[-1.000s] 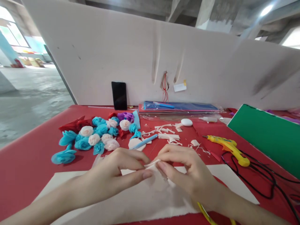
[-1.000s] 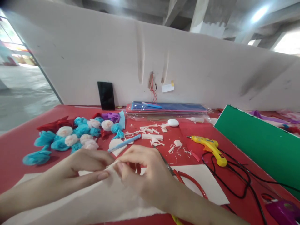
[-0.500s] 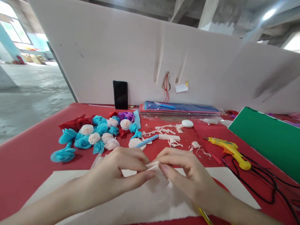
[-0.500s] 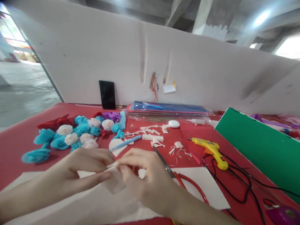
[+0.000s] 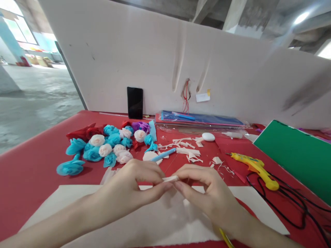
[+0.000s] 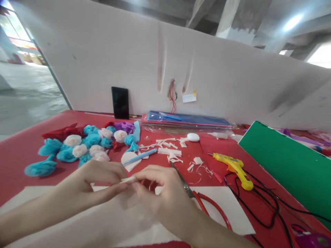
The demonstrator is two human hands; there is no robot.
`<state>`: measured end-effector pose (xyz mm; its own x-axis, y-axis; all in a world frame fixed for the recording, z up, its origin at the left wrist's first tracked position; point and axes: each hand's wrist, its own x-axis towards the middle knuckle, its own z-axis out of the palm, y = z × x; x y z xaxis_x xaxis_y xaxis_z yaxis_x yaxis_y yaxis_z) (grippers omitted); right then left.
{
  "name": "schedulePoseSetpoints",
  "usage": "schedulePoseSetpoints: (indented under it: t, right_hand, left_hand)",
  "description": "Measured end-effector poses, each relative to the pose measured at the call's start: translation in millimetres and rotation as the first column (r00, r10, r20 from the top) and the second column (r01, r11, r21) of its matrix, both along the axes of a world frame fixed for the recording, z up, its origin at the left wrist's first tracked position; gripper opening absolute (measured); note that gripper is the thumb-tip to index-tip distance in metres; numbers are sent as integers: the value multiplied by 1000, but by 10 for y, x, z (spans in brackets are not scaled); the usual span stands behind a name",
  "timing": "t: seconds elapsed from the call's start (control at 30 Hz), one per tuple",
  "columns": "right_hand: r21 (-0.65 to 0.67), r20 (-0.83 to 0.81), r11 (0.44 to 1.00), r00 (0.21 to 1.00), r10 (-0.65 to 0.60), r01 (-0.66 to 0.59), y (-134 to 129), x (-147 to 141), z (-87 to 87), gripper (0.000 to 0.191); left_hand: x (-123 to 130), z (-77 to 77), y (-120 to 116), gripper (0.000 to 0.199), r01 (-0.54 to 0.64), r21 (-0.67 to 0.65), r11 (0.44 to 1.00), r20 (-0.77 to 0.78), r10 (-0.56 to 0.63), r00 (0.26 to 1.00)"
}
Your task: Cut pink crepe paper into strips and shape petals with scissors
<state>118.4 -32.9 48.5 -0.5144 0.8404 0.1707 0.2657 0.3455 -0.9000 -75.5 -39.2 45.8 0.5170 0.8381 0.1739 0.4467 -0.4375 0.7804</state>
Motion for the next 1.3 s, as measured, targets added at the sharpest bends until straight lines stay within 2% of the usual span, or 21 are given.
schedulePoseSetpoints:
  t: [0.1,0.2,0.27,0.37,0.47,0.6,0.77,0.83,1.0,1.13,1.3]
  right_hand:
    - [-167,-68,985,996,-59,47,2,-8,28,11]
    - [-313,-166,948,980,-109,53,16,-7,35,12]
    - [-341,-203,939,971,-123,48,20,0,27,13]
    - [-318,-228,947,966,-125,47,14,12,13,12]
    - [-302,-223,951,965,-141,70,8,14,12,12]
    - [-270,-158,955,973,-170,123,17,11,23,12]
    - [-7,-115,982,975,-189,190,8,18,27,14]
    - [39,-100,981,977,-187,192,-2,16,36,14]
    - [-44,-59,993,992,-114,112,-37,11,67,7]
    - [-82,-59,993,995,-85,80,-58,32,17,21]
    - [-5,-62,992,990,-129,129,-82,56,-67,32]
  left_hand:
    - [-8,8,-11,28,-83,-51,995,103,88,991]
    - [-2,11,-19,21,-205,-206,957,280,259,925]
    - [14,6,-22,22,-174,-306,936,323,274,906]
    - [41,-14,-25,30,-133,-348,928,232,223,947]
    - [57,-40,-25,39,-183,-319,930,151,241,959]
    - [54,-61,-26,42,-252,-233,939,76,276,958]
    - [40,-31,-66,38,-266,-31,964,58,267,962]
    - [46,-9,-87,36,-250,19,968,78,248,966]
    - [113,14,-127,32,-219,-4,976,140,218,966]
    - [153,15,-155,34,-207,-9,978,149,206,967]
    - [158,-18,-165,35,-205,-72,976,143,213,967]
